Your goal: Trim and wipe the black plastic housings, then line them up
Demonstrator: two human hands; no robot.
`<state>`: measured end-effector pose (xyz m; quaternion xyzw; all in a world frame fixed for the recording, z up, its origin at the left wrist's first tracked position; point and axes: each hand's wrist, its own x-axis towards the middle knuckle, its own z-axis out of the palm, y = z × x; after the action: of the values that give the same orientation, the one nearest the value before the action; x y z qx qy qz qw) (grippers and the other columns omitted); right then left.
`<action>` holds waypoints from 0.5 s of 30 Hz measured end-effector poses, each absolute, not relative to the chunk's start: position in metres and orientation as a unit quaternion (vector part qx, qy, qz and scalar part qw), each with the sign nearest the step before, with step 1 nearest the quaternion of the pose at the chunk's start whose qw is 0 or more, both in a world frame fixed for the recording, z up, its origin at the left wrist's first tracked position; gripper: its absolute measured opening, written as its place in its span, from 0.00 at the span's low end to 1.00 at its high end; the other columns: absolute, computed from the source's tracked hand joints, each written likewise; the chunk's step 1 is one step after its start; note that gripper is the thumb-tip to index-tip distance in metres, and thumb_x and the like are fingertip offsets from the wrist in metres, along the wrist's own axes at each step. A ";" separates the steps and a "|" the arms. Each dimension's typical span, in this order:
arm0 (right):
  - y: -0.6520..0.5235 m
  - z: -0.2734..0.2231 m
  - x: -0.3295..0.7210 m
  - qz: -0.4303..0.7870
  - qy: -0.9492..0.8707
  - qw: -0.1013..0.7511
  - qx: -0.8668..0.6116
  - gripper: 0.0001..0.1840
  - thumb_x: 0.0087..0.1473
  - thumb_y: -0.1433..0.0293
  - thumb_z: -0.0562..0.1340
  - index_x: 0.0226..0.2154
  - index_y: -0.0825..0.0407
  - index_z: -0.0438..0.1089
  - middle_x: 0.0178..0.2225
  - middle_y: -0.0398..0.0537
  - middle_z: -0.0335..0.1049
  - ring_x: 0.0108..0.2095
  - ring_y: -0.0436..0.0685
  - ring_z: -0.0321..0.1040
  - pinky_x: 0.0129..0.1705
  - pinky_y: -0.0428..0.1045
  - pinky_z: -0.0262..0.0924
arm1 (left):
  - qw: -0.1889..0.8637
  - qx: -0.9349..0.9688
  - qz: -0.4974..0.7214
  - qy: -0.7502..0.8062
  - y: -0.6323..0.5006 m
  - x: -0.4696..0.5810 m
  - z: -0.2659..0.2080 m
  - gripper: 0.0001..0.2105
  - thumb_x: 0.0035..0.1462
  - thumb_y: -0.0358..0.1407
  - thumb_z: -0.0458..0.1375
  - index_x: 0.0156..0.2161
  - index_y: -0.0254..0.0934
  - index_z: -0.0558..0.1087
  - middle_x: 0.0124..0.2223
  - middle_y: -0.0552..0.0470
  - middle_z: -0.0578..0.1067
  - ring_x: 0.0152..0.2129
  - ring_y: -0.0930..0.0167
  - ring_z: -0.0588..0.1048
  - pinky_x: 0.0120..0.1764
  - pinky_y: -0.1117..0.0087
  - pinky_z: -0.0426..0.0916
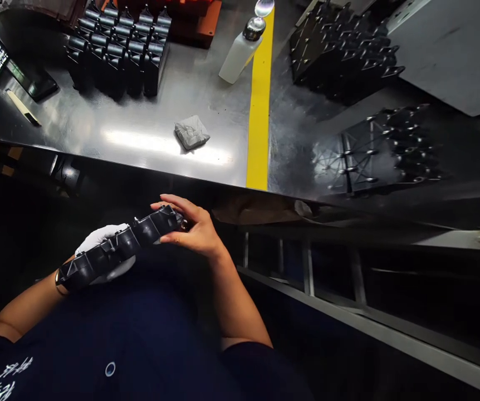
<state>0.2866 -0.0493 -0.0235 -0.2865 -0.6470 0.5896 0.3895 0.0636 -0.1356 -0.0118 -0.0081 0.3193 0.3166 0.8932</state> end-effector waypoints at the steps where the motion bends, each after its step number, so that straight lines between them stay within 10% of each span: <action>1: -0.049 -0.024 0.288 0.599 -0.639 0.390 -0.285 0.35 0.35 0.55 0.74 0.47 0.47 0.70 0.39 0.50 0.76 0.32 0.55 0.72 0.33 0.49 0.67 | 0.899 0.012 0.303 0.316 -0.134 0.063 -0.014 0.14 0.57 0.38 0.54 0.29 0.30 0.76 0.17 0.47 0.74 0.10 0.71 0.68 0.13 0.73 0.61; 5: -0.054 -0.026 0.286 0.538 -0.571 0.470 -0.403 0.30 0.33 0.54 0.74 0.40 0.48 0.74 0.33 0.46 0.76 0.34 0.57 0.73 0.36 0.50 0.68 | 0.858 0.090 0.365 0.349 -0.129 0.059 -0.011 0.09 0.50 0.34 0.61 0.33 0.28 0.78 0.27 0.43 0.80 0.17 0.70 0.75 0.17 0.74 0.67; 9: -0.069 -0.025 0.268 0.505 -0.534 0.477 -0.482 0.26 0.39 0.54 0.72 0.40 0.49 0.75 0.33 0.46 0.76 0.34 0.56 0.73 0.36 0.49 0.68 | 0.708 0.185 0.483 0.481 -0.127 0.065 0.002 0.10 0.45 0.27 0.66 0.36 0.32 0.79 0.39 0.46 0.81 0.40 0.66 0.78 0.44 0.71 0.74; 15: -0.079 -0.018 0.259 0.591 -0.575 0.405 -0.396 0.17 0.50 0.54 0.65 0.30 0.51 0.76 0.27 0.45 0.74 0.27 0.51 0.68 0.29 0.47 0.63 | 0.690 0.034 0.568 0.447 -0.124 0.079 0.008 0.11 0.50 0.29 0.65 0.41 0.35 0.78 0.38 0.51 0.81 0.37 0.69 0.80 0.41 0.71 0.75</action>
<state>0.2589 -0.0787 -0.0177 -0.3965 -0.5745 0.5909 0.4045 0.0789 -0.1243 0.0083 0.0339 0.4466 0.5681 0.6904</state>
